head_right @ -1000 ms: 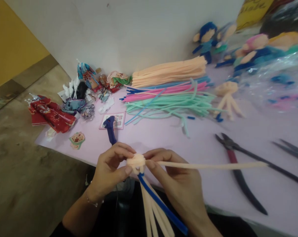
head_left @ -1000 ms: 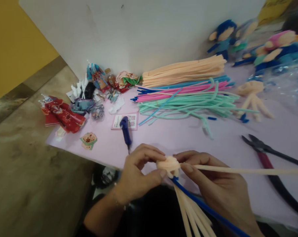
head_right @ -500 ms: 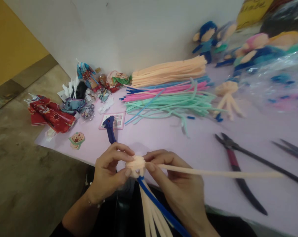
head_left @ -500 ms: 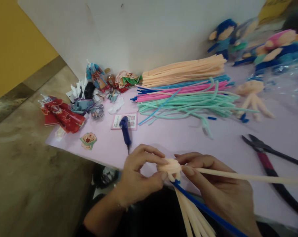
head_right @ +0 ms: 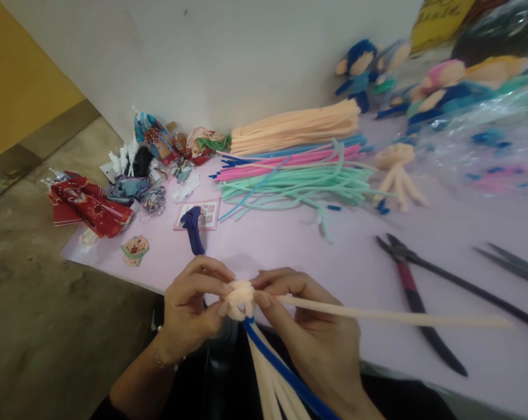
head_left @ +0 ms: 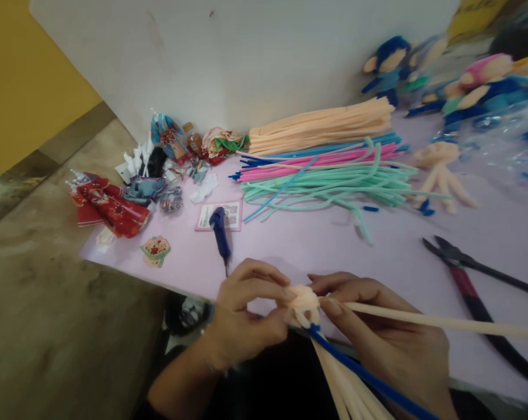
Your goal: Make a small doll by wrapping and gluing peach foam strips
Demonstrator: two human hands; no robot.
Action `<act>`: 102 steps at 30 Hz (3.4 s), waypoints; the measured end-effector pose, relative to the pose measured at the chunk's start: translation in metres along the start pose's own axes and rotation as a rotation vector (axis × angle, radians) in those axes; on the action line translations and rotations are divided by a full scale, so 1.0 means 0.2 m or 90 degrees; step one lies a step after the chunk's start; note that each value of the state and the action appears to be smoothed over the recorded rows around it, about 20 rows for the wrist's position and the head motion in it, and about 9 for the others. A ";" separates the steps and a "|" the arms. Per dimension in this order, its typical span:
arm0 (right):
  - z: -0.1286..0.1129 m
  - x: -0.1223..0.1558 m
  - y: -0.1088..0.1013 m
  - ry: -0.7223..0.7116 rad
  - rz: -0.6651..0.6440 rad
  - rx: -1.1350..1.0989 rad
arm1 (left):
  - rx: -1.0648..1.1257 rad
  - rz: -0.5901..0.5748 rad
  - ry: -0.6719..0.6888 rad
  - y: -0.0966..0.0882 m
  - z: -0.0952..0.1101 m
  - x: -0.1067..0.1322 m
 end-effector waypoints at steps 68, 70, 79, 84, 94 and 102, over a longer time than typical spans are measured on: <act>-0.02 -0.06 0.00 0.195 -0.182 0.117 | 0.264 0.015 -0.270 0.00 -0.08 -0.03; 0.01 -0.06 -0.01 0.237 -0.189 0.075 | 0.267 -0.007 -0.264 0.00 -0.07 -0.03; 0.18 -0.01 -0.13 0.440 -0.177 -0.113 | 0.640 0.050 -0.512 -0.06 -0.01 -0.11; 0.23 -0.01 -0.18 0.469 -0.172 -0.158 | 0.630 0.083 -0.540 -0.04 0.00 -0.11; 0.23 -0.01 -0.19 0.419 -0.199 -0.201 | 0.537 0.213 -0.468 -0.09 -0.03 -0.09; 0.14 -0.02 -0.13 0.396 -0.184 -0.215 | 0.523 0.151 -0.452 -0.12 -0.05 -0.06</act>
Point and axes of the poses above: each hand's wrist, its own x-axis away from the middle knuckle, its own y-axis out of the palm, z = x × y, the point moved 1 cm from there along -x, towards the middle knuckle, and after that the axes turned 5 degrees about z, right-handed, at the moved point
